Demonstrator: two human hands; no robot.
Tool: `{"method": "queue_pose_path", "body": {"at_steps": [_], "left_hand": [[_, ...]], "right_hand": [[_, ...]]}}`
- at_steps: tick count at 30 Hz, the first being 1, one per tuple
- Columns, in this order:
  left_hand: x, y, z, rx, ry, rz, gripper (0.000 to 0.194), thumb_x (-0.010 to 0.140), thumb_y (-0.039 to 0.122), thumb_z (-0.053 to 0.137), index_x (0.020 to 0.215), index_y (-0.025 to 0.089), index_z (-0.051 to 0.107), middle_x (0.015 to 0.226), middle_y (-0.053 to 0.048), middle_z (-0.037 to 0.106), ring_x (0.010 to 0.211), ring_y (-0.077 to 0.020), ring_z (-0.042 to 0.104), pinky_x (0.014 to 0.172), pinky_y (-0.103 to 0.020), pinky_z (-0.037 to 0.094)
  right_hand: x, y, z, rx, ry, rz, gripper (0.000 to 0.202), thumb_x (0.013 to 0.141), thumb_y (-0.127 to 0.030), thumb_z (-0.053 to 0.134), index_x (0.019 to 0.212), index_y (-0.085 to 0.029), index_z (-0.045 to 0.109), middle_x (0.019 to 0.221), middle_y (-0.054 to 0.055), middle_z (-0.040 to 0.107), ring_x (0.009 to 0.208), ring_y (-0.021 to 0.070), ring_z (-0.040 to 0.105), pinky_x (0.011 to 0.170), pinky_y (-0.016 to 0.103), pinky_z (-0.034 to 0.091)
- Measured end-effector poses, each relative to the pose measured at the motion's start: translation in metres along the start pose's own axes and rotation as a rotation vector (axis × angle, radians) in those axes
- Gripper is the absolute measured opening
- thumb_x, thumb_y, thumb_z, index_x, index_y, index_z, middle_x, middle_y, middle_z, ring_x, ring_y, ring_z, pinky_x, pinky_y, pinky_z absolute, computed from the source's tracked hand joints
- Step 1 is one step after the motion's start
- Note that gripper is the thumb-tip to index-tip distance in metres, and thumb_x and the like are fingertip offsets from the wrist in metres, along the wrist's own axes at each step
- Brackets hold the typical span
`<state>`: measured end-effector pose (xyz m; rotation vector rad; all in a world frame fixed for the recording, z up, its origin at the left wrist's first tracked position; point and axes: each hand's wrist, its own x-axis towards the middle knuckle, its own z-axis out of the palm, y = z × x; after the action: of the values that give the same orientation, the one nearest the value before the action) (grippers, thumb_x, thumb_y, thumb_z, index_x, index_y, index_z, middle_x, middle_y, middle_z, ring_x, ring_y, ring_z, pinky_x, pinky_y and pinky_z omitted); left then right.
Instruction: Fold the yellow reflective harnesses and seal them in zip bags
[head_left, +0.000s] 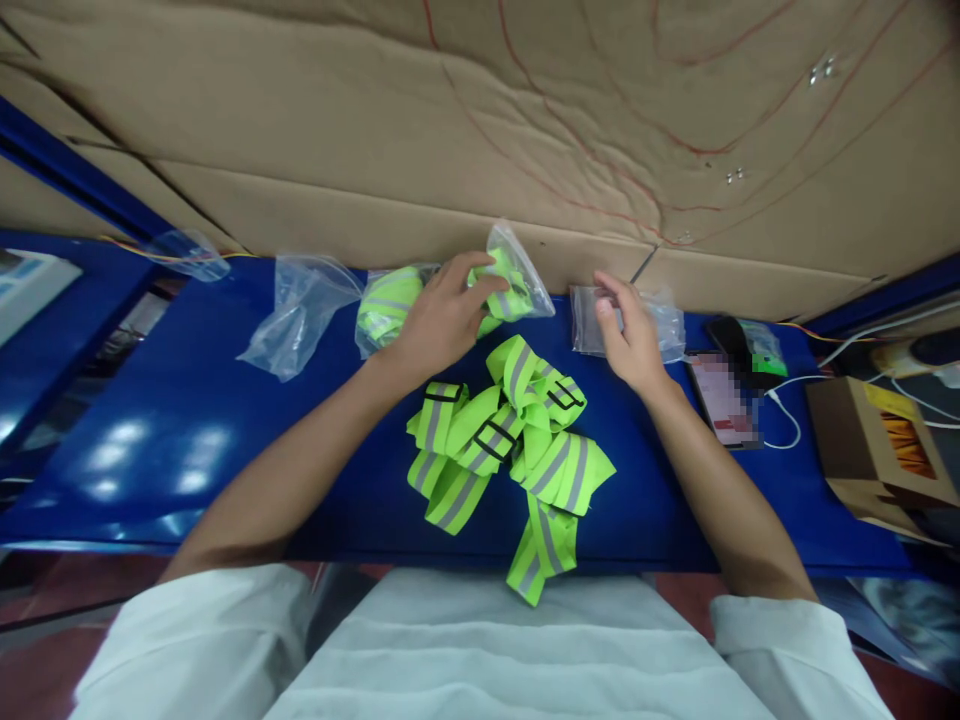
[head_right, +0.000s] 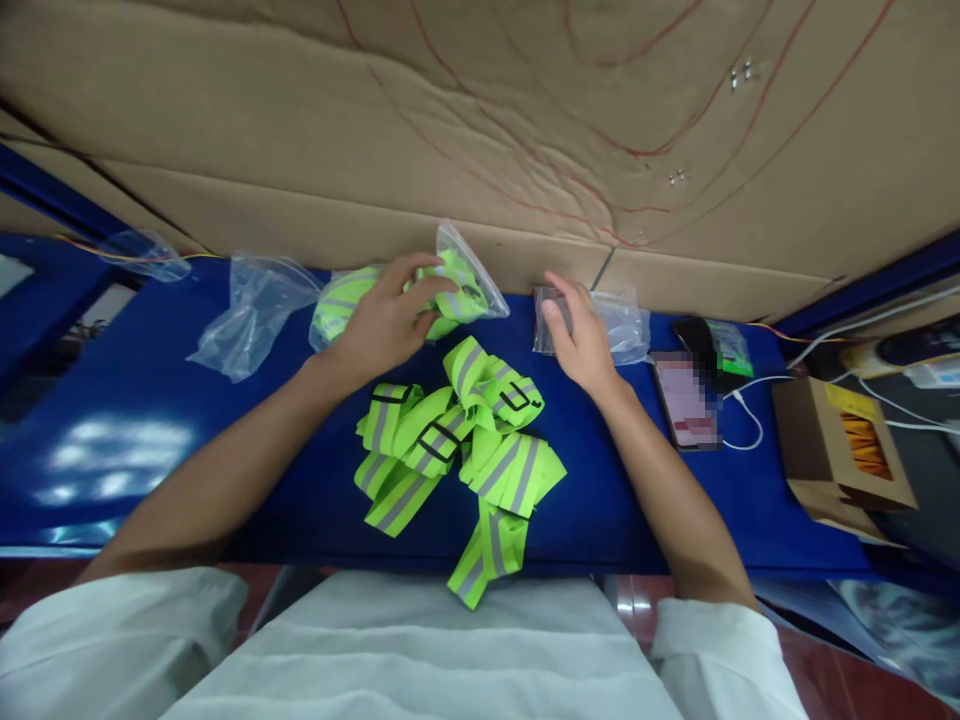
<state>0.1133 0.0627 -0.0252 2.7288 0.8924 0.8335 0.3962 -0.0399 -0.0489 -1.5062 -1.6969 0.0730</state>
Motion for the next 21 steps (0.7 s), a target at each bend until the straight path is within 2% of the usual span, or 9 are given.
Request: {"method": "queue_pose_path", "body": {"at_steps": [3, 6, 8, 10, 13, 16, 18, 19, 21], "left_hand": [[-0.003, 0.024, -0.014, -0.016, 0.046, 0.165, 0.049, 0.096, 0.002, 0.036, 0.124, 0.028, 0.066, 0.155, -0.008, 0.053, 0.158, -0.0253, 0.038, 0.128, -0.056, 0.039], [-0.007, 0.046, -0.024, -0.08, -0.016, 0.27, 0.04, 0.103, 0.012, 0.04, 0.124, 0.033, 0.067, 0.158, -0.001, 0.053, 0.159, -0.0238, 0.036, 0.131, -0.061, 0.032], [-0.011, 0.055, -0.022, -0.119, -0.064, 0.32, 0.035, 0.105, 0.016, 0.044, 0.127, 0.033, 0.066, 0.16, -0.002, 0.051, 0.16, -0.0233, 0.034, 0.132, -0.059, 0.031], [-0.013, 0.061, -0.015, -0.095, -0.105, 0.358, 0.035, 0.105, 0.016, 0.046, 0.13, 0.032, 0.064, 0.162, -0.004, 0.049, 0.161, -0.0234, 0.031, 0.132, -0.057, 0.031], [-0.018, 0.07, -0.005, 0.027, -0.133, 0.373, 0.041, 0.099, 0.006, 0.046, 0.129, 0.027, 0.063, 0.161, -0.009, 0.049, 0.16, -0.0274, 0.031, 0.129, -0.059, 0.031], [-0.024, 0.085, -0.001, 0.055, -0.054, 0.374, 0.034, 0.093, 0.005, 0.049, 0.118, 0.021, 0.065, 0.142, -0.014, 0.061, 0.142, -0.0314, 0.051, 0.117, -0.058, 0.038], [-0.028, 0.096, 0.0, -0.02, -0.011, 0.341, 0.015, 0.096, 0.019, 0.055, 0.107, 0.02, 0.065, 0.12, -0.012, 0.069, 0.119, -0.0294, 0.062, 0.104, -0.052, 0.043], [-0.03, 0.101, 0.0, -0.069, -0.011, 0.304, 0.012, 0.098, 0.028, 0.057, 0.101, 0.019, 0.065, 0.109, -0.01, 0.071, 0.109, -0.0275, 0.064, 0.098, -0.049, 0.044], [-0.032, 0.106, 0.002, -0.157, -0.033, 0.213, 0.024, 0.102, 0.041, 0.058, 0.092, 0.02, 0.063, 0.096, -0.006, 0.071, 0.099, -0.0241, 0.064, 0.09, -0.043, 0.043]], "right_hand": [[-0.005, -0.026, -0.011, 0.208, -0.033, 0.054, 0.058, 0.106, -0.061, 0.045, 0.145, -0.021, 0.057, 0.142, 0.014, 0.065, 0.12, 0.024, 0.069, 0.107, 0.044, 0.056], [-0.019, -0.048, -0.025, 0.342, -0.092, 0.122, 0.048, 0.102, -0.059, 0.057, 0.137, -0.027, 0.065, 0.128, 0.008, 0.073, 0.111, 0.0226, 0.073, 0.1, 0.042, 0.06], [-0.032, -0.058, -0.03, 0.384, -0.072, 0.158, 0.037, 0.097, -0.055, 0.068, 0.121, -0.028, 0.072, 0.109, 0.004, 0.078, 0.097, 0.0213, 0.074, 0.092, 0.04, 0.062], [-0.045, -0.062, -0.029, 0.404, 0.004, 0.217, 0.027, 0.094, -0.05, 0.074, 0.105, -0.026, 0.074, 0.092, 0.002, 0.077, 0.082, 0.019, 0.073, 0.081, 0.037, 0.063], [-0.062, -0.061, -0.02, 0.411, 0.034, 0.272, 0.024, 0.093, -0.047, 0.075, 0.092, -0.023, 0.071, 0.084, 0.001, 0.076, 0.073, 0.0164, 0.07, 0.074, 0.033, 0.06], [-0.073, -0.059, -0.009, 0.414, -0.012, 0.272, 0.027, 0.09, -0.047, 0.078, 0.086, -0.023, 0.067, 0.082, 0.001, 0.075, 0.075, 0.0167, 0.071, 0.073, 0.031, 0.06], [-0.077, -0.061, -0.005, 0.414, -0.039, 0.266, 0.026, 0.09, -0.046, 0.078, 0.086, -0.023, 0.067, 0.082, 0.001, 0.076, 0.076, 0.0173, 0.073, 0.073, 0.031, 0.06], [-0.078, -0.062, -0.004, 0.413, -0.051, 0.256, 0.025, 0.09, -0.046, 0.078, 0.087, -0.023, 0.067, 0.083, 0.001, 0.076, 0.077, 0.0175, 0.073, 0.073, 0.031, 0.059], [-0.08, -0.066, -0.005, 0.409, -0.073, 0.222, 0.022, 0.092, -0.044, 0.076, 0.088, -0.023, 0.07, 0.084, 0.001, 0.078, 0.078, 0.0174, 0.074, 0.073, 0.03, 0.059]]}}
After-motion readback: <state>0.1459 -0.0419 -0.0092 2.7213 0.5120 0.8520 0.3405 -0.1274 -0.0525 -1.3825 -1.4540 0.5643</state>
